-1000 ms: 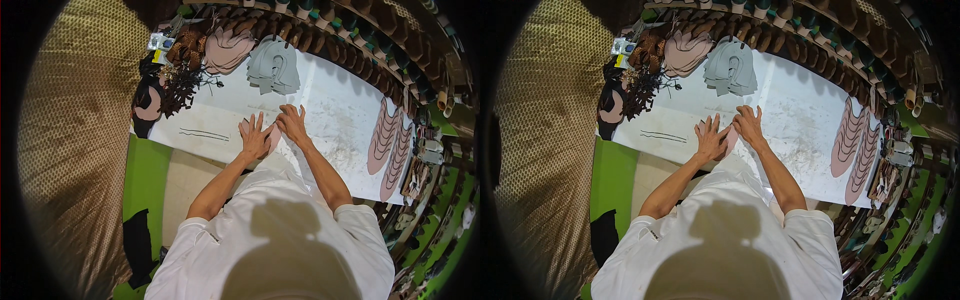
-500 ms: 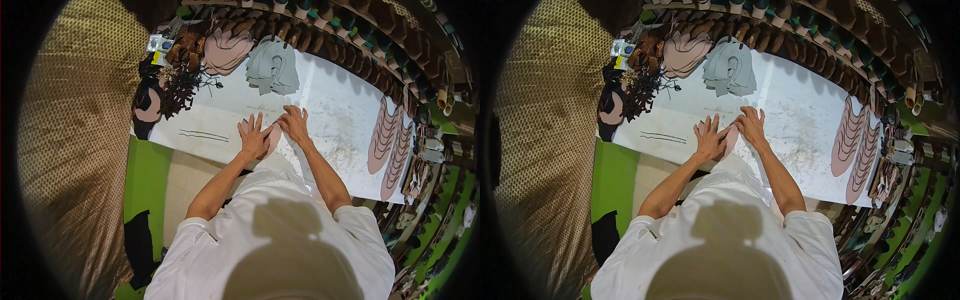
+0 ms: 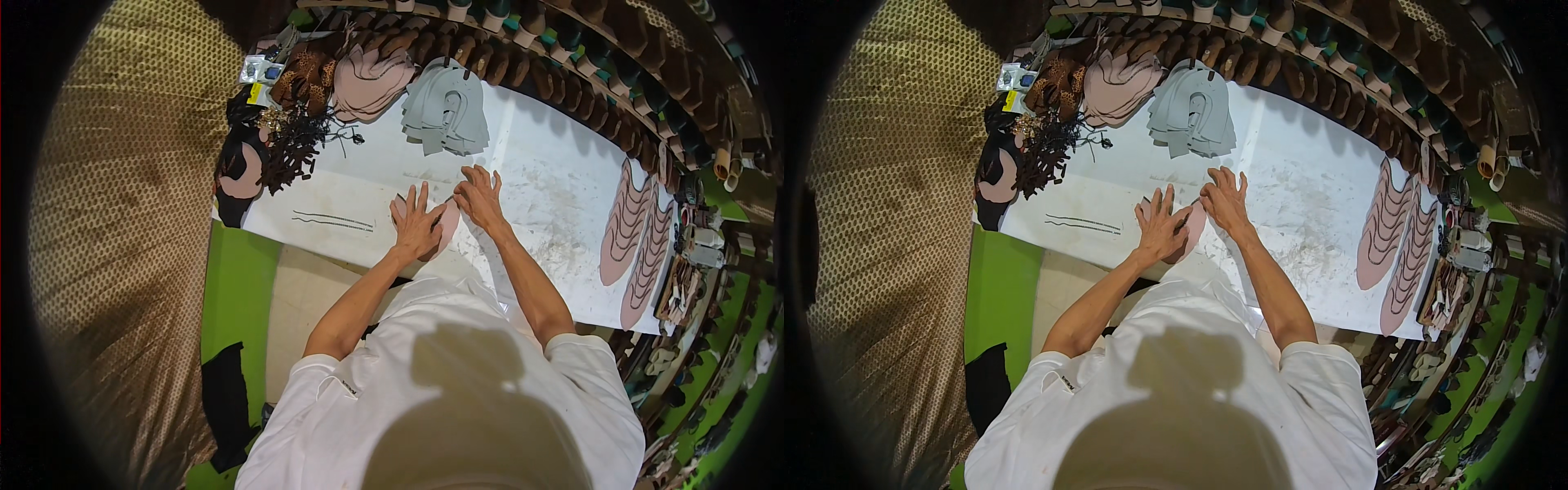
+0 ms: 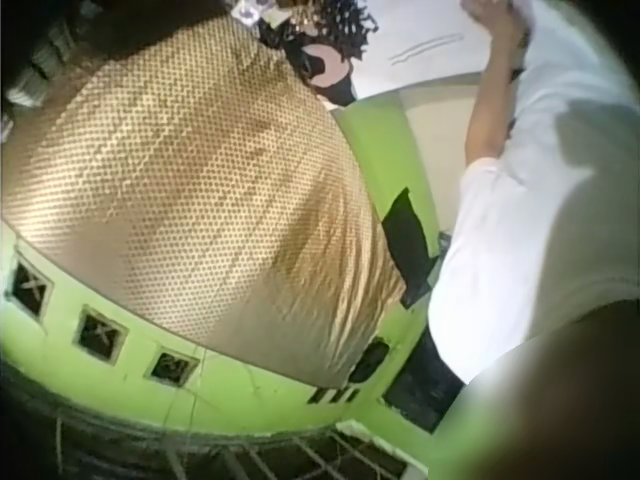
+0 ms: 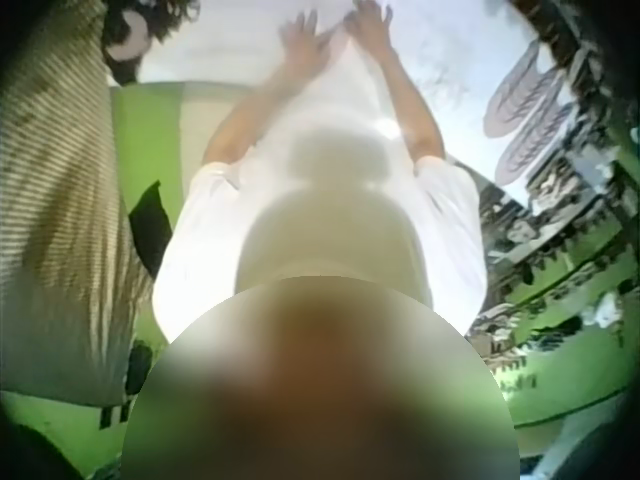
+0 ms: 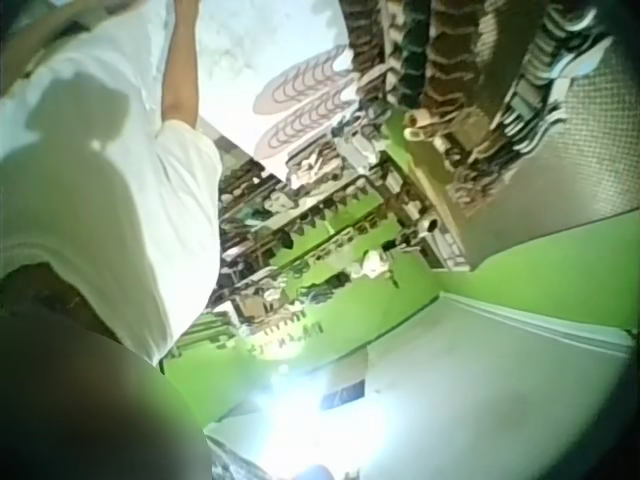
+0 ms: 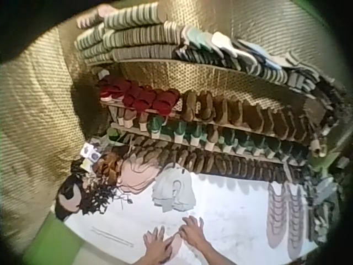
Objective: Inspecting and arranging shoe upper components on a workbench.
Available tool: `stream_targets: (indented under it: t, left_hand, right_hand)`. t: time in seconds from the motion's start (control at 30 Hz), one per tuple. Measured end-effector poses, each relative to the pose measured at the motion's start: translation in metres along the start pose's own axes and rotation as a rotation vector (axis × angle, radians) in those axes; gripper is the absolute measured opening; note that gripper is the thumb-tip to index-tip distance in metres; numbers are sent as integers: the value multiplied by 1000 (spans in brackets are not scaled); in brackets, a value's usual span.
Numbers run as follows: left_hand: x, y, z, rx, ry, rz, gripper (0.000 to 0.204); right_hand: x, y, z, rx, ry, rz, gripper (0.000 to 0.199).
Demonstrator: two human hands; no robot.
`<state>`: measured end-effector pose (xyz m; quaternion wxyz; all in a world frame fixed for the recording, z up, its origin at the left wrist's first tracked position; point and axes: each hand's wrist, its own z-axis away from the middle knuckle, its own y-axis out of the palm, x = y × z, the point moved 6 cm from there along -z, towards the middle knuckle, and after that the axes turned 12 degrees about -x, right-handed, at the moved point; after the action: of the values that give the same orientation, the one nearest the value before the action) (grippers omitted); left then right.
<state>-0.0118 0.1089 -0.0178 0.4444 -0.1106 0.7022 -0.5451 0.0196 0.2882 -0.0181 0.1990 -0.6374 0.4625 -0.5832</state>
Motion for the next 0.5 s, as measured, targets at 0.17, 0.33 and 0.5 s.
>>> stream_targets:
  t: [0.17, 0.33, 0.5]
  left_hand:
    - [0, 0, 1, -29, 11, -1, 52]
    - [-3, -2, -1, -23, 27, 4, 52]
    - [0, 1, 0, -30, 64, -71, 52]
  right_hand:
    - [-5, -4, 6, -2, 73, -22, 16]
    - [-7, -7, 10, -57, 112, -32, 18]
    - [6, -6, 5, -29, 18, 20, 13]
